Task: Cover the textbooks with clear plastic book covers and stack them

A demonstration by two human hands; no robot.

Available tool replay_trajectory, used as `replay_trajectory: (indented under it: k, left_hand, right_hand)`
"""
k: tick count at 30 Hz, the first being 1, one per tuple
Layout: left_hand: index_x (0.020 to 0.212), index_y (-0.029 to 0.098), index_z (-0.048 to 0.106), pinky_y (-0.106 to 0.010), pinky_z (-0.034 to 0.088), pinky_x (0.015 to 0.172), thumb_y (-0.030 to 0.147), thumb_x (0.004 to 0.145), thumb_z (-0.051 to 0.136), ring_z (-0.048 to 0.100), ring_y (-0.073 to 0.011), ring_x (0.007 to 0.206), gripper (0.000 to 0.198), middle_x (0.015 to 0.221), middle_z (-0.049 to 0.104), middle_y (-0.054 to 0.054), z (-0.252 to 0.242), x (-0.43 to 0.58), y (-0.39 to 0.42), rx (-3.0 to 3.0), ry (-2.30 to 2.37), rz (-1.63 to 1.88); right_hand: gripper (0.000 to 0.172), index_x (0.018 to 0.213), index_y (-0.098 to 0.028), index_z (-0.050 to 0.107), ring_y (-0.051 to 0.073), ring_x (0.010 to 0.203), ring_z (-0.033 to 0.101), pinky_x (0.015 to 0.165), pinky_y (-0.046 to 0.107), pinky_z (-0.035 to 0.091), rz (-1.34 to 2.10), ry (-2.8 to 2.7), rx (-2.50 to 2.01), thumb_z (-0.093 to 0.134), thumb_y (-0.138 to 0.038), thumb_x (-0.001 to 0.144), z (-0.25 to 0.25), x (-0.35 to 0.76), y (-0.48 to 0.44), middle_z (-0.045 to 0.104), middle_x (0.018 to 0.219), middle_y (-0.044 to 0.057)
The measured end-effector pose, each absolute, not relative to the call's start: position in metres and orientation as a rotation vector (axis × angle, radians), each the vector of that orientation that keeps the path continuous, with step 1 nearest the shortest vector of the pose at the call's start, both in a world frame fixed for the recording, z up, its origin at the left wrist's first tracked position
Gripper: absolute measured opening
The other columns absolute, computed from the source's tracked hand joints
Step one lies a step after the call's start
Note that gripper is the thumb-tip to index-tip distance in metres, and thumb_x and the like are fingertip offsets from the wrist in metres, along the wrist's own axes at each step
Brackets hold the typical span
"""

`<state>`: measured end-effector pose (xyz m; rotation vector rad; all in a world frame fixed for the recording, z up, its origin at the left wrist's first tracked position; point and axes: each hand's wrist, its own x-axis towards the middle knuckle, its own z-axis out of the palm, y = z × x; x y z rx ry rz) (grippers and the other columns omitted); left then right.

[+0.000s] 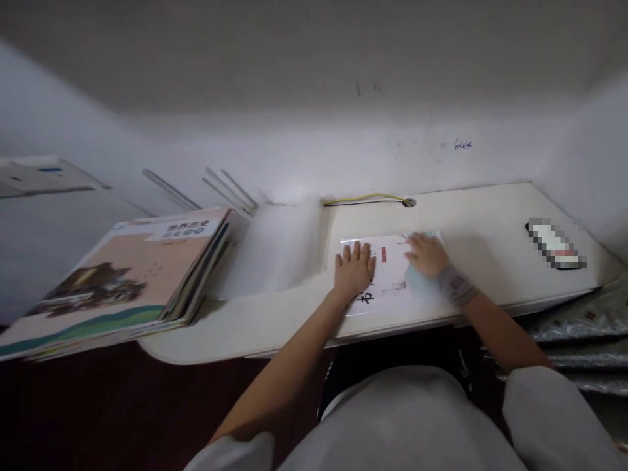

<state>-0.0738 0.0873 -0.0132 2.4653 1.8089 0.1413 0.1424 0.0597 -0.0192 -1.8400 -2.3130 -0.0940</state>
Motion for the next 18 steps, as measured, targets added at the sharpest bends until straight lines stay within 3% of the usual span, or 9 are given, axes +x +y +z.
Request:
replay_trajectory:
  k: [4,8,10,12,15,18]
  left_hand:
    - [0.141,0.004,0.031,-0.057,0.012,0.109,0.036,0.093,0.020,0.017,-0.0366,0.139,0.059,0.149,0.027,-0.021,-0.006,-0.082,0.090,2.473,1.909,0.081]
    - [0.136,0.002,0.039,-0.054,0.012,0.111,0.027,0.092,0.022,0.019,-0.0341,0.139,0.054,0.145,0.034,-0.022,0.006,-0.042,0.090,2.563,1.783,0.151]
    - [0.140,0.004,0.034,-0.053,0.017,0.110,0.030,0.091,0.026,0.021,-0.0338,0.138,0.056,0.146,0.034,-0.020,0.007,-0.017,0.089,2.560,1.691,0.184]
    - [0.145,0.006,0.024,-0.053,0.016,0.110,0.034,0.088,0.032,0.018,-0.0339,0.139,0.063,0.150,0.026,-0.018,0.003,0.001,0.089,2.569,1.612,0.136]
    - [0.146,0.004,0.015,-0.052,0.010,0.112,0.037,0.085,0.039,0.012,-0.0336,0.141,0.074,0.153,0.016,-0.018,-0.009,0.009,0.091,2.590,1.519,0.040]
    - [0.147,0.005,0.014,-0.050,0.010,0.113,0.037,0.085,0.039,0.014,-0.0309,0.141,0.074,0.152,0.018,-0.017,-0.016,0.003,0.096,2.614,1.458,0.027]
  right_hand:
    - [0.051,0.134,-0.008,0.042,0.032,0.132,0.034,0.103,0.056,0.024,-0.131,-2.105,-2.156,0.030,-0.034,0.093,-0.013,0.194,0.057,0.037,0.144,0.021]
    - [0.041,0.118,-0.009,0.056,0.033,0.132,0.033,0.104,0.056,0.020,-0.140,-2.095,-2.043,0.030,-0.029,0.093,0.007,0.165,0.071,0.041,0.141,0.020]
    - [0.044,0.116,-0.010,0.058,0.028,0.125,0.043,0.103,0.046,0.028,0.017,-2.037,-1.890,0.024,-0.031,0.096,0.014,0.131,0.082,0.051,0.133,0.018]
    - [0.053,0.113,-0.016,0.060,0.018,0.110,0.055,0.097,0.033,0.037,0.092,-2.071,-1.825,0.011,-0.028,0.098,0.015,0.101,0.091,0.064,0.118,0.010]
    - [0.057,0.116,-0.016,0.059,0.015,0.112,0.054,0.098,0.028,0.036,0.109,-2.095,-1.770,0.007,-0.028,0.098,0.007,0.080,0.095,0.064,0.118,0.008]
    - [0.056,0.122,-0.014,0.056,0.015,0.120,0.049,0.103,0.028,0.033,0.111,-2.158,-1.705,0.008,-0.027,0.097,-0.005,0.084,0.093,0.059,0.127,0.007]
